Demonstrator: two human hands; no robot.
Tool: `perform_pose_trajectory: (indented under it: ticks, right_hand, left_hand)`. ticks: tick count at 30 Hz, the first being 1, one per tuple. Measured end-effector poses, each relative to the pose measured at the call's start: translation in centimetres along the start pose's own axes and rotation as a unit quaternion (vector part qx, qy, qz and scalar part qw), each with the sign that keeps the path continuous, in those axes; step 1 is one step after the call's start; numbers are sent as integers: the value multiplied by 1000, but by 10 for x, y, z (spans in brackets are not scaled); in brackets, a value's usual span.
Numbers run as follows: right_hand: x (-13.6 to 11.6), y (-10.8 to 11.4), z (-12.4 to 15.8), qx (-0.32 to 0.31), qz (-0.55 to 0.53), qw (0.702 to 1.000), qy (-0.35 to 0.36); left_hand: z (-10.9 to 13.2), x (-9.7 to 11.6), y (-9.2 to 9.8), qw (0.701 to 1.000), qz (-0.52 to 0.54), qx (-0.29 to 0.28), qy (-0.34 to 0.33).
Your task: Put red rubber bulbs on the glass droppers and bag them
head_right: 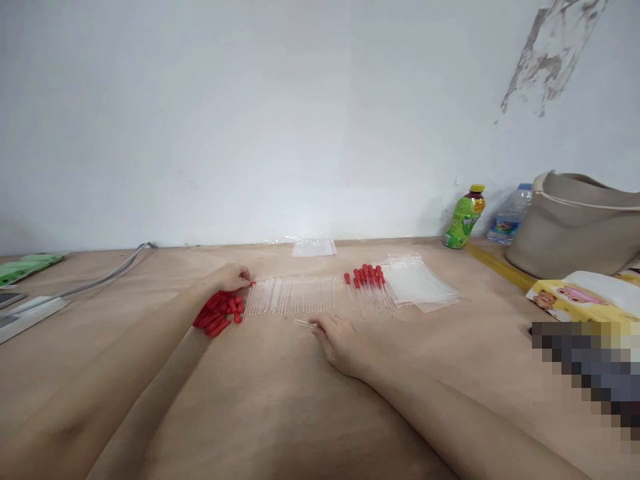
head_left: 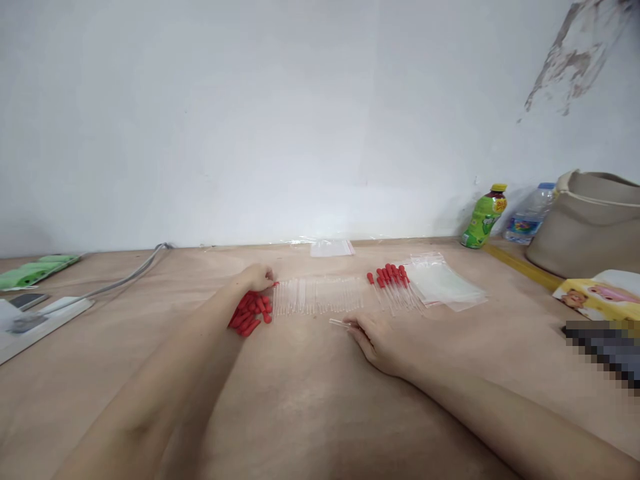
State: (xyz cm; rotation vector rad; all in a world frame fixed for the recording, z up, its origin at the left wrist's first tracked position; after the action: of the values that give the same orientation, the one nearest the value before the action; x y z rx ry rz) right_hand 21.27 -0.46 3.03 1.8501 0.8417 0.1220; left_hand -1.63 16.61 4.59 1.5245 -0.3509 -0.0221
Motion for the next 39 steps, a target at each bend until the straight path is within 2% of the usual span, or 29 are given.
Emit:
perform_pose_trajectory:
  ticks: [4, 8, 11, 14, 15, 17, 19, 21, 23, 27, 33, 39]
  right_hand:
    - [-1, -1, 0, -16, -7, 1000, -2]
    - [-4, 4, -1, -20, -12, 1000, -8]
    - [-8, 15, -2, -20, 18, 999, -22]
    - [-11, 22, -2, -17, 41, 999, -30]
    - [-11, 23, -2, -13, 38, 999, -28]
    - [-9, 20, -2, 3, 18, 1000, -17]
    - [-5, 13, 0, 19, -4, 1000, -3]
    - [-1, 6, 1, 31, -15, 999, 12]
    - [2, 2, 2, 37, -17, 999, 21]
    - [5, 0, 3, 48, -34, 998, 17]
    - [2, 1, 4, 42, -35, 998, 25]
    - [-4, 5, 3, 29, -36, 998, 51]
  left_hand:
    - [3, -2, 1, 1000, 21, 19, 0]
    - [11, 6, 19, 994, 49, 92, -17]
    - [31, 25, 30, 983, 72, 165, -42]
    - [66, 57, 18, 969, 114, 197, -91]
    - [81, 72, 10, 958, 168, 189, -136]
    - [106, 96, -15, 941, 249, 137, -185]
    - [123, 110, -37, 930, 299, 97, -190]
    - [131, 118, -49, 924, 322, 73, -193]
    - [133, 123, -53, 922, 321, 58, -209]
    - [132, 128, -50, 913, 332, 45, -232]
    - [132, 124, -53, 905, 368, 43, -210]
    - [128, 122, -67, 871, 451, 0, -197]
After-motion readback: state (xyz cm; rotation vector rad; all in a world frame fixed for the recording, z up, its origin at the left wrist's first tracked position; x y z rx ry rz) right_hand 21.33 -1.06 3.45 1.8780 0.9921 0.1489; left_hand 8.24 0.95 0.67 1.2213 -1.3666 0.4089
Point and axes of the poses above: each hand's wrist, its own z-axis away from the middle knuckle, its own y-axis out of the back of the hand, x = y × z, the point moved 8 cm from there along -z, towards the middle knuckle, and after that the axes turned 6 degrees about z, right-handed, at the moved point
